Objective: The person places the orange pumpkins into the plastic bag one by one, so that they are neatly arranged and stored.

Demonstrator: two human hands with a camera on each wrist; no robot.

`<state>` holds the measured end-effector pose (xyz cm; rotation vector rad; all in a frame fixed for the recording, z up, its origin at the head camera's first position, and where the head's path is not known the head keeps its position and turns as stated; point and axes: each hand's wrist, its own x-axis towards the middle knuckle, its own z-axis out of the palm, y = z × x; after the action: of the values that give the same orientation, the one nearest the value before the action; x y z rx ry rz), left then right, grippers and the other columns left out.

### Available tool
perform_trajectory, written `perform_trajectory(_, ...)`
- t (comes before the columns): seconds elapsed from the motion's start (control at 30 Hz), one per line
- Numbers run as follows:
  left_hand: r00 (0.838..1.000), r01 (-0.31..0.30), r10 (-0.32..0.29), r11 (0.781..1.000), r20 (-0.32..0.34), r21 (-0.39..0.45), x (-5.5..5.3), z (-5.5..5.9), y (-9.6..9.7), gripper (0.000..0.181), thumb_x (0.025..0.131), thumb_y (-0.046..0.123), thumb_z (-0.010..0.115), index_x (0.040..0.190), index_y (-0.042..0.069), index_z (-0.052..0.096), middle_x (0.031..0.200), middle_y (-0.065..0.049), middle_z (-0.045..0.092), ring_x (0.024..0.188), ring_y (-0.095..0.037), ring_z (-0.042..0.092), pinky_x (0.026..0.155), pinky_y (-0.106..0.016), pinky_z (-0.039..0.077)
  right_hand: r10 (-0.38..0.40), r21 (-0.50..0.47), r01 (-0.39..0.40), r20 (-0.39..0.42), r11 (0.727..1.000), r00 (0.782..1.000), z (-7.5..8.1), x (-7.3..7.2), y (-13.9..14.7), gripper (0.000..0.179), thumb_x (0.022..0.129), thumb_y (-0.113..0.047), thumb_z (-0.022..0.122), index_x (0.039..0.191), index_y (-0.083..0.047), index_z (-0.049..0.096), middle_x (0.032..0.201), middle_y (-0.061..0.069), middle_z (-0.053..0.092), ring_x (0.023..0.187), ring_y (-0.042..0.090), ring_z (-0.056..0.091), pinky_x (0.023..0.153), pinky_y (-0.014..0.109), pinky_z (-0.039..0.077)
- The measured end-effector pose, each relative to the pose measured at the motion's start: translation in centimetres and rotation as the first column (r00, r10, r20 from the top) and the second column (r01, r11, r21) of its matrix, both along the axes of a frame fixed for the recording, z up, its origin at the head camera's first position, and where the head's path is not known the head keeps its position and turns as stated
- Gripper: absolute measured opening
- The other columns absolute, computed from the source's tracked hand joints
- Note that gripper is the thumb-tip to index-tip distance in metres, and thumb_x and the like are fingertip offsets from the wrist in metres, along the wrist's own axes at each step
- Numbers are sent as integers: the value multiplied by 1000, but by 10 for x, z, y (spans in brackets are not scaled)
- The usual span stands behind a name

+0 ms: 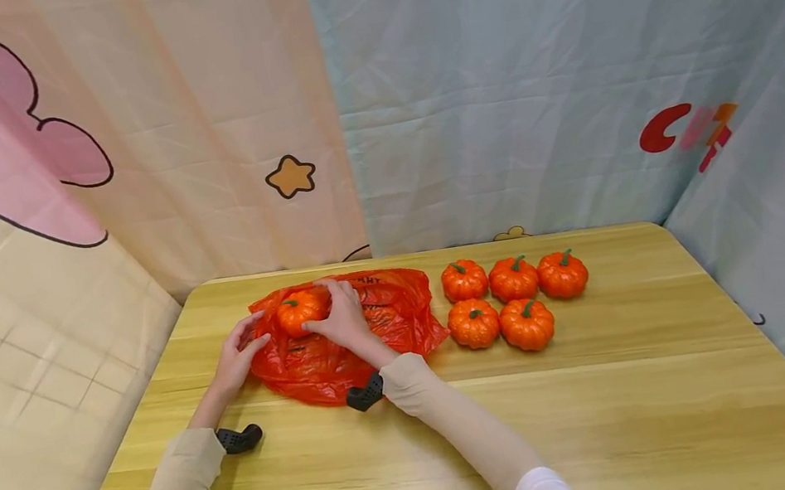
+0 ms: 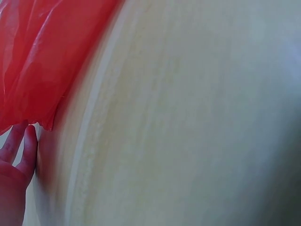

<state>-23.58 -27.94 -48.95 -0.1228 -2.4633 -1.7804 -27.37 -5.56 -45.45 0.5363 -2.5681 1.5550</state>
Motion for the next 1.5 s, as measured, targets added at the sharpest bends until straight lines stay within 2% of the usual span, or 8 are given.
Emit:
perform_trajectory(0.1,1000,-2,2,1000,-10,-1,-1,-1,0,49,97,14,55,142,2,40,148,-19,40,136,-33,37,115,-48,27,6,1,-6,-2,1000,1000,5,3,7,68,74,-18,83,133,-10,52,129,21,49,117,37,46,96,50,41)
perform_trajectory(0.17,1000,4,-4,1000,-13,-7,-1,-1,0,49,97,14,55,143,2,40,148,-19,39,137,-33,36,116,-50,26,5,-1,-5,1,1000,1000,8,5,12,67,75,-17,82,134,-11,51,130,21,48,119,38,46,96,51,42)
perform_trajectory(0.43,1000,10,-9,1000,15,-11,3,5,1,50,98,14,55,143,1,39,149,-20,38,136,-33,36,100,-9,33,10,-15,-11,-60,1000,998,21,15,36,65,76,-15,81,134,-11,51,133,20,47,121,38,44,96,52,44)
perform_trajectory(0.63,999,21,-21,1000,31,-9,14,24,9,49,97,8,53,143,-4,37,149,-24,36,136,-37,34,97,-8,33,0,-5,-1,-126,1000,992,31,22,57,66,77,-17,80,136,-11,50,135,17,47,125,35,43,100,52,42)
perform_trajectory(0.87,999,18,-18,1000,39,3,17,31,12,49,97,7,52,143,-4,37,149,-23,36,137,-36,34,92,-2,32,-25,-16,23,-163,1000,986,37,29,81,65,77,-19,81,136,-15,51,131,14,49,117,29,46,91,48,47)
perform_trajectory(1.23,1000,19,-19,1000,18,-14,15,26,9,49,97,7,53,142,-5,37,149,-25,36,136,-38,35,92,-2,32,-78,-11,78,-265,997,961,40,40,120,62,77,-14,81,133,-11,53,126,16,53,113,29,48,91,47,46)
perform_trajectory(1.43,1000,15,-15,1000,-4,-12,3,5,1,50,97,14,55,143,0,39,149,-20,38,134,-32,38,92,-1,31,-110,-2,114,-288,993,951,39,44,144,61,77,-12,80,131,-11,54,123,16,53,110,33,48,88,48,47)
perform_trajectory(1.5,1000,15,-15,1000,-7,-12,4,6,1,50,97,13,55,143,0,39,149,-20,38,133,-32,38,91,0,31,-113,-4,117,-292,993,950,38,46,153,60,77,-12,80,131,-11,54,123,15,52,109,32,47,88,46,46)
